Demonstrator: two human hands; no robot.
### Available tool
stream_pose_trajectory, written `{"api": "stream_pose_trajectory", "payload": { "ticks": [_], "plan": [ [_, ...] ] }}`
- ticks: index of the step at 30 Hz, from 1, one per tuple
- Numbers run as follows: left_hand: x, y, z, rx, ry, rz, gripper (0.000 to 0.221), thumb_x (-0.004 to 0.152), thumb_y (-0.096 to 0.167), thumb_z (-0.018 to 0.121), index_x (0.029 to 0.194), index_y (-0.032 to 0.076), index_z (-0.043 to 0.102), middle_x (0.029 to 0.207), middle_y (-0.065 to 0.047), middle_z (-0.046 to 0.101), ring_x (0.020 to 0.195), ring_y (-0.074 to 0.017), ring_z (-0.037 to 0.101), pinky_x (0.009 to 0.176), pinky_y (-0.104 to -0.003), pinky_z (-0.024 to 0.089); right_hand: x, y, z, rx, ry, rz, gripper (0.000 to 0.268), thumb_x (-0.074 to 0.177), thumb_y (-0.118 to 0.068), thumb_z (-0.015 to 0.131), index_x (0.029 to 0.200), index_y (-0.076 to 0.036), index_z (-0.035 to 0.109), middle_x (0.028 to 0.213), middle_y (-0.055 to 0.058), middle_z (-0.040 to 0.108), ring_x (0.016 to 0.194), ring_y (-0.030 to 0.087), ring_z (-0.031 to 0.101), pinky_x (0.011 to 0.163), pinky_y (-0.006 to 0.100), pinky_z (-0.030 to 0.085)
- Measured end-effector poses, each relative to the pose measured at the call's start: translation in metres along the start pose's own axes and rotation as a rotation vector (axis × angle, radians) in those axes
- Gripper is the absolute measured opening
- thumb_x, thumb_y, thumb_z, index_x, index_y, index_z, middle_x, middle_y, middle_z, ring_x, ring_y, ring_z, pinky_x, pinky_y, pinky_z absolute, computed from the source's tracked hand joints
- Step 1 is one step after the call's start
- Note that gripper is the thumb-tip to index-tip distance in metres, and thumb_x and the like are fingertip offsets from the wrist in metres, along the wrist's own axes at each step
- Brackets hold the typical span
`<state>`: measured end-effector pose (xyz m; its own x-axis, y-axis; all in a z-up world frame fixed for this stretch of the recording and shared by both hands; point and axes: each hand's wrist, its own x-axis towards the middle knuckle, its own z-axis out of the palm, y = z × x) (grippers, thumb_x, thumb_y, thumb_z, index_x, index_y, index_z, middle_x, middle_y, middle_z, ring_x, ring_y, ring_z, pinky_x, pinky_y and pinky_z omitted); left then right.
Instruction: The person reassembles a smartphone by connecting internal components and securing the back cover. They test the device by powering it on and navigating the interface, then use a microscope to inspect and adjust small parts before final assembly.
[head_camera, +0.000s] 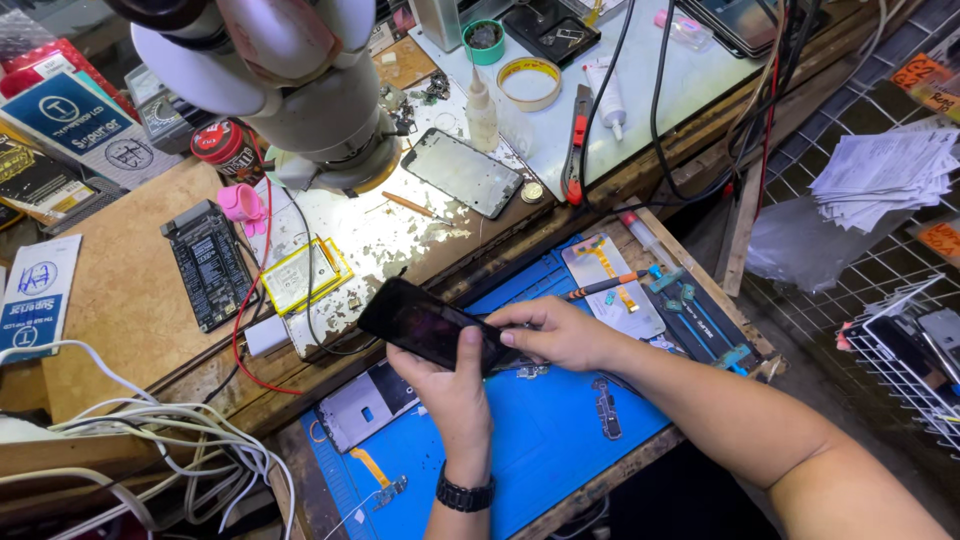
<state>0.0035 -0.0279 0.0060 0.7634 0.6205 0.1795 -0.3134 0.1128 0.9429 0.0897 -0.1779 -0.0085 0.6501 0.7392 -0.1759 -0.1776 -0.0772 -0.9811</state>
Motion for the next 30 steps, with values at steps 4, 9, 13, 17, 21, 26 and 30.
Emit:
{"api": "stream_pose_trajectory", "payload": {
  "ticks": [4, 9, 13, 17, 21, 26, 30],
  "plan": [
    [-0.002, 0.007, -0.001, 0.126, 0.013, -0.028, 0.101, 0.081, 0.009, 0.083, 0.156, 0.003, 0.015, 0.143, -0.012, 0.044, 0.131, -0.0214, 0.046, 0.110, -0.034, 0.038, -0.010, -0.009, 0.007, -0.167, -0.061, -0.245, 0.032, 0.098, -0.013, 0.067, 0.128, -0.002, 0.068, 0.101, 0.003, 0.067, 0.083, 0.007, 0.060, 0.070, 0.025, 0.051],
    [0.002, 0.003, 0.000, -0.165, 0.011, -0.146, 0.093, 0.084, 0.006, 0.079, 0.158, 0.003, 0.023, 0.142, -0.013, 0.046, 0.129, -0.0225, 0.047, 0.109, -0.034, 0.039, -0.014, -0.018, 0.011, -0.296, -0.086, -0.362, 0.038, 0.094, -0.018, 0.073, 0.128, -0.002, 0.069, 0.099, 0.004, 0.067, 0.082, 0.010, 0.057, 0.075, 0.028, 0.049],
    [0.000, -0.003, -0.006, -0.258, -0.041, -0.118, 0.081, 0.088, 0.005, 0.074, 0.155, 0.004, 0.028, 0.135, -0.009, 0.048, 0.123, -0.0179, 0.047, 0.106, -0.030, 0.040, -0.015, -0.019, 0.011, -0.254, -0.123, -0.328, 0.040, 0.092, -0.025, 0.075, 0.125, -0.003, 0.071, 0.096, 0.005, 0.066, 0.077, 0.012, 0.055, 0.071, 0.028, 0.048],
    [0.000, -0.006, -0.008, -0.322, -0.073, -0.100, 0.073, 0.090, 0.002, 0.073, 0.150, 0.004, 0.030, 0.120, -0.008, 0.048, 0.101, -0.0136, 0.050, 0.089, -0.027, 0.045, -0.013, -0.019, 0.007, -0.213, -0.155, -0.333, 0.037, 0.094, -0.027, 0.074, 0.123, -0.003, 0.072, 0.102, 0.005, 0.069, 0.081, 0.011, 0.059, 0.075, 0.028, 0.049],
    [0.003, 0.000, -0.010, -0.425, -0.089, -0.120, 0.079, 0.088, 0.002, 0.071, 0.153, 0.005, 0.027, 0.118, -0.008, 0.048, 0.084, -0.0109, 0.053, 0.066, -0.025, 0.051, -0.015, -0.017, 0.002, -0.138, -0.115, -0.351, 0.030, 0.098, -0.022, 0.072, 0.121, -0.002, 0.072, 0.112, 0.007, 0.072, 0.096, 0.013, 0.064, 0.085, 0.029, 0.052],
    [0.009, 0.012, -0.011, -0.462, -0.074, -0.149, 0.090, 0.087, 0.003, 0.068, 0.161, 0.010, 0.018, 0.118, -0.009, 0.049, 0.077, -0.0098, 0.053, 0.056, -0.025, 0.052, -0.010, -0.017, -0.014, 0.008, 0.217, -0.172, 0.025, 0.097, -0.014, 0.067, 0.119, -0.003, 0.074, 0.101, 0.007, 0.074, 0.073, 0.009, 0.058, 0.064, 0.025, 0.049],
    [0.014, 0.017, -0.012, -0.393, -0.070, -0.112, 0.088, 0.087, 0.003, 0.066, 0.162, 0.007, 0.019, 0.118, -0.009, 0.048, 0.078, -0.0108, 0.054, 0.057, -0.026, 0.052, -0.017, -0.038, -0.043, 0.181, 0.595, -0.226, 0.023, 0.098, -0.013, 0.066, 0.117, 0.000, 0.070, 0.095, 0.007, 0.074, 0.055, 0.006, 0.049, 0.046, 0.022, 0.040]
  ]
}}
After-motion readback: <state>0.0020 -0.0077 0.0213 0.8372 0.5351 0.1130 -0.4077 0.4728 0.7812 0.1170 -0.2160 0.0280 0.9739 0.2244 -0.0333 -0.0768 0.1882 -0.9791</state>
